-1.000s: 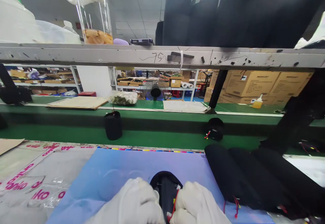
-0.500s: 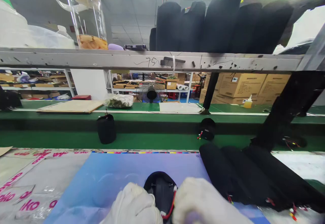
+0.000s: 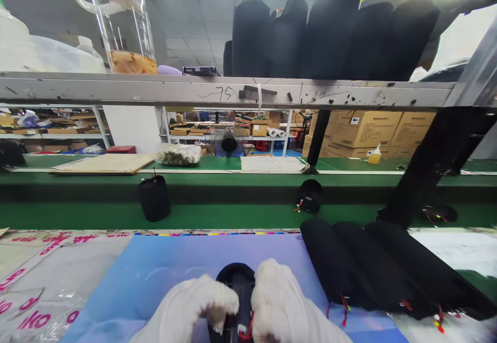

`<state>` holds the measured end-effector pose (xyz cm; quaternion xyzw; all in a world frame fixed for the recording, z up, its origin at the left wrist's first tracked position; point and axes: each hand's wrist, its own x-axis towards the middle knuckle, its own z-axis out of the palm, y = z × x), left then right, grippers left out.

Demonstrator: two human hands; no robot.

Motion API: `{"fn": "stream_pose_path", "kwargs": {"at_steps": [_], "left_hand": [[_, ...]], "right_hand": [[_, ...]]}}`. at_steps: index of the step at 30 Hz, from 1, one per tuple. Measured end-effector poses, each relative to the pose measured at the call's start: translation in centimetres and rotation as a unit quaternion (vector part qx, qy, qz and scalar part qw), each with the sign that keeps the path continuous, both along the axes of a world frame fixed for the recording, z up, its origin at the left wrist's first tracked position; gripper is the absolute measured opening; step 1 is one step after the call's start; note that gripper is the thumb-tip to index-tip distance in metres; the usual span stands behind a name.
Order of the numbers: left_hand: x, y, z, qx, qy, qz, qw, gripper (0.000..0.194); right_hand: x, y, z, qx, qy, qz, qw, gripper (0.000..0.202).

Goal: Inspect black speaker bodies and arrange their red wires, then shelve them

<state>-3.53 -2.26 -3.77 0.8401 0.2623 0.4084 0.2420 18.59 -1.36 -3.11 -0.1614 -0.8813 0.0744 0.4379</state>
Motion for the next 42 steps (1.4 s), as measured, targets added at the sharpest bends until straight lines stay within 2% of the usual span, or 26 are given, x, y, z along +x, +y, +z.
{"fn": "stream_pose_path", "kwargs": {"at_steps": [2, 4, 6, 7, 8, 10, 13, 15, 17, 19, 23, 25, 31, 34, 36, 37, 39, 40, 41, 42], "left_hand": [[-0.3, 0.4, -0.9, -0.073, -0.082, -0.04, 0.993, 0.044], [-0.8, 0.8, -1.8, -0.059, -0.147, -0.089, 0.983, 0.056], [-1.4, 1.0, -2.3, -0.029, -0.178, -0.108, 0.978, 0.056], [-1.6, 0.9, -2.3, -0.029, -0.171, -0.083, 0.981, 0.052], [-1.8, 0.8, -2.1, -0.025, -0.156, -0.062, 0.985, 0.046], [-1.8, 0.5, -1.2, -0.007, -0.124, -0.043, 0.991, 0.037], [-1.5, -0.1, 0.4, 0.027, -0.125, -0.038, 0.991, 0.037], [-1.3, -0.4, 1.3, 0.019, -0.153, 0.019, 0.988, 0.035], [-1.3, -0.2, 1.7, 0.002, -0.163, 0.083, 0.983, 0.029], [-1.5, 0.4, 1.6, -0.025, -0.127, 0.111, 0.985, 0.03], [-1.3, 2.1, 0.8, -0.114, -0.019, 0.082, 0.99, 0.039], [-0.7, 2.6, 0.7, -0.131, 0.013, 0.074, 0.989, 0.044], [1.3, 2.2, 2.2, -0.044, 0.126, 0.099, 0.986, 0.054], [1.1, 2.1, 3.4, -0.057, 0.141, 0.087, 0.984, 0.058], [0.6, 2.3, 5.0, -0.073, 0.103, 0.098, 0.987, 0.061], [0.3, 2.5, 6.1, -0.079, 0.052, 0.107, 0.99, 0.062], [-0.1, 2.8, 8.3, -0.102, -0.105, 0.149, 0.978, 0.046], [-0.2, 2.9, 9.3, -0.125, -0.201, 0.14, 0.961, 0.04], [-0.1, 3.0, 10.2, -0.152, -0.28, 0.115, 0.941, 0.037], [0.0, 3.2, 10.8, -0.177, -0.348, 0.077, 0.917, 0.036]], "right_hand": [[1.0, 0.4, 0.2, -0.119, 0.082, 0.053, 0.988, 0.021], [2.5, 0.6, 0.1, -0.256, 0.181, 0.074, 0.947, 0.013], [3.6, 0.8, -0.6, -0.374, 0.248, 0.067, 0.891, 0.049], [3.8, 0.9, -1.1, -0.412, 0.257, 0.051, 0.873, 0.062], [3.7, 1.1, -1.6, -0.449, 0.258, 0.03, 0.855, 0.063], [2.8, 1.8, -2.8, -0.504, 0.263, 0.0, 0.822, 0.046], [0.5, 2.9, -4.4, -0.541, 0.258, -0.009, 0.8, 0.045], [-0.6, 3.5, -5.1, -0.555, 0.26, -0.01, 0.79, 0.045], [-1.1, 3.9, -5.7, -0.563, 0.262, -0.008, 0.783, 0.048], [-1.3, 4.1, -6.2, -0.571, 0.262, -0.005, 0.778, 0.052], [-1.4, 4.6, -7.4, -0.583, 0.249, 0.004, 0.773, 0.057], [-1.5, 4.9, -7.8, -0.591, 0.236, 0.019, 0.771, 0.06], [-2.1, 5.2, -7.9, -0.591, 0.245, 0.044, 0.767, 0.062], [-2.1, 3.9, -7.3, -0.582, 0.245, 0.041, 0.775, 0.064], [-1.7, 2.6, -6.4, -0.565, 0.246, 0.024, 0.787, 0.058], [-1.5, 2.0, -5.6, -0.551, 0.248, 0.013, 0.796, 0.059], [-1.4, 1.3, -3.7, -0.526, 0.249, -0.02, 0.813, 0.097], [-1.7, 1.5, -2.6, -0.512, 0.248, -0.037, 0.821, 0.118], [-2.1, 2.2, -1.5, -0.5, 0.243, -0.063, 0.829, 0.123], [-2.8, 3.4, -0.6, -0.479, 0.252, -0.084, 0.836, 0.117]]}}
